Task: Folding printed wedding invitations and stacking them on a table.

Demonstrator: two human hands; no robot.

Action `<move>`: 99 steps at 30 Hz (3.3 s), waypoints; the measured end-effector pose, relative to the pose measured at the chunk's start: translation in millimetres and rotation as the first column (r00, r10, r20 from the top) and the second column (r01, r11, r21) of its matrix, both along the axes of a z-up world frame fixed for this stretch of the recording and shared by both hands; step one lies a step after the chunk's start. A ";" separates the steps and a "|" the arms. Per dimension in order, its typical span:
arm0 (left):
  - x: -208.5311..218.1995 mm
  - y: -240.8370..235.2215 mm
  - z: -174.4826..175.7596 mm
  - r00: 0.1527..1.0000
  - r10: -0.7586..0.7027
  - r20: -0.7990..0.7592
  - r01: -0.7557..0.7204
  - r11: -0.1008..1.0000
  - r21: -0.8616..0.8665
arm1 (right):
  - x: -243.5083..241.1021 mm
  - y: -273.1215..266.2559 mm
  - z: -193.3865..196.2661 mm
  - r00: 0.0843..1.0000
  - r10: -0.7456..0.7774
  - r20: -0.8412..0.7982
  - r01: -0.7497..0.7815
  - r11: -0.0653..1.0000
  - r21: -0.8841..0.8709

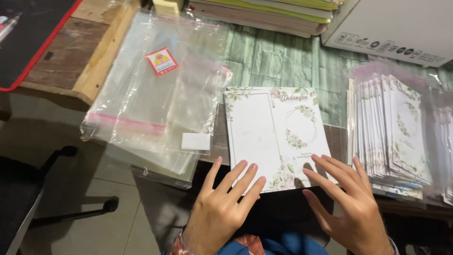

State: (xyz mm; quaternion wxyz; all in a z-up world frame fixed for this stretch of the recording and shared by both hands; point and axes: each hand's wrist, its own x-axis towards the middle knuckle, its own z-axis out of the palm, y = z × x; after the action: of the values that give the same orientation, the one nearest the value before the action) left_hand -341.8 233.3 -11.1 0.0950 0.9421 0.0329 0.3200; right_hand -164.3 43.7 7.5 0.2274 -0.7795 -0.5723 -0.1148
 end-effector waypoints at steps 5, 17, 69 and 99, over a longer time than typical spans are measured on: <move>-0.8 -1.2 11.7 0.997 -0.002 0.081 0.004 1.000 -0.026 | -17.9 -11.3 1.1 0.982 -0.171 -0.081 0.186 0.952 0.241; 1.3 -19.5 31.6 0.952 -0.081 0.296 0.086 0.996 -0.003 | -5.8 -58.3 -53.0 0.050 0.247 -0.968 0.475 0.846 0.241; 5.7 -54.4 39.9 0.977 -0.174 -0.123 0.013 0.625 -0.780 | -30.9 -31.1 -6.4 0.482 0.029 -0.875 0.331 0.919 0.212; 18.7 -63.6 6.0 0.981 0.130 0.141 0.043 0.567 -0.823 | -37.1 5.0 -7.3 0.580 -0.221 -0.784 0.459 0.884 0.091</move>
State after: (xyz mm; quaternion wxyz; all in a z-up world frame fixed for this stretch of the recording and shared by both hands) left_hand -323.1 169.7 -5.1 0.5167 0.7543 0.1923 0.3566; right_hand -201.4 48.7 0.2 0.5267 -0.8097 -0.2401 0.0968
